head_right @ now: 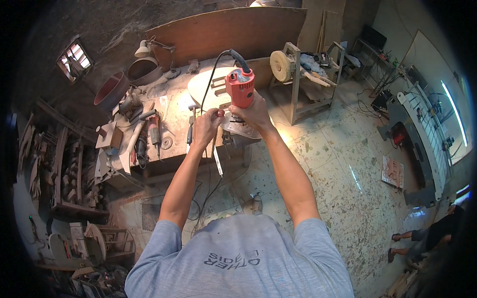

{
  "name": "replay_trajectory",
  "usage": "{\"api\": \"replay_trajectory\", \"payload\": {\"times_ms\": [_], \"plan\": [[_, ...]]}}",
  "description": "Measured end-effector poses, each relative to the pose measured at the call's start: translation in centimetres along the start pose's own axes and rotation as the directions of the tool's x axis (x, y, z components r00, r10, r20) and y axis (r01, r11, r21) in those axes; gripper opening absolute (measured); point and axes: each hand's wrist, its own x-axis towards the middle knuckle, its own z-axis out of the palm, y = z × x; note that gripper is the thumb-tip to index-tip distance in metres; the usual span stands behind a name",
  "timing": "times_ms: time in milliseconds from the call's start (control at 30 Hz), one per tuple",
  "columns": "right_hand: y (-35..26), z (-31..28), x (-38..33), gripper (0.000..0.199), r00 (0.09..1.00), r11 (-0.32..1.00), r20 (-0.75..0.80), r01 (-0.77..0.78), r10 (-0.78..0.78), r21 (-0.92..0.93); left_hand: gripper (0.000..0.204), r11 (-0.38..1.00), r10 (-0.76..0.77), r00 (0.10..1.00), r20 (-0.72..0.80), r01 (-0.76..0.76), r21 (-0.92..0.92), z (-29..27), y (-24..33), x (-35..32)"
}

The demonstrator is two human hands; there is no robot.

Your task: The person sands the neck of a wooden guitar body using a sanding block. They then pick up a fretboard and align it with the neck to check the fit. The person uses a red power drill to work on the guitar body and continues to adjust the fretboard placement.

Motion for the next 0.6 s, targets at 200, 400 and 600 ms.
{"api": "replay_trajectory", "payload": {"times_ms": [200,400,600], "plan": [[0.21,0.02,-0.33,0.047,1.0,1.0,-0.008,0.005,-0.005,0.01,0.025,0.999,-0.009,1.0,0.013,0.008,0.032,-0.32,0.45,-0.44],[-0.16,-0.1,-0.67,0.037,0.999,0.999,0.004,0.034,-0.034,0.01,0.027,0.999,-0.024,0.999,0.029,0.023,0.043,-0.7,1.13,-0.8],[-0.2,0.01,-0.83,0.037,0.999,0.999,-0.006,0.034,-0.034,0.03,0.028,0.999,-0.011,1.0,0.028,0.01,0.03,-0.25,0.4,-0.71]]}}
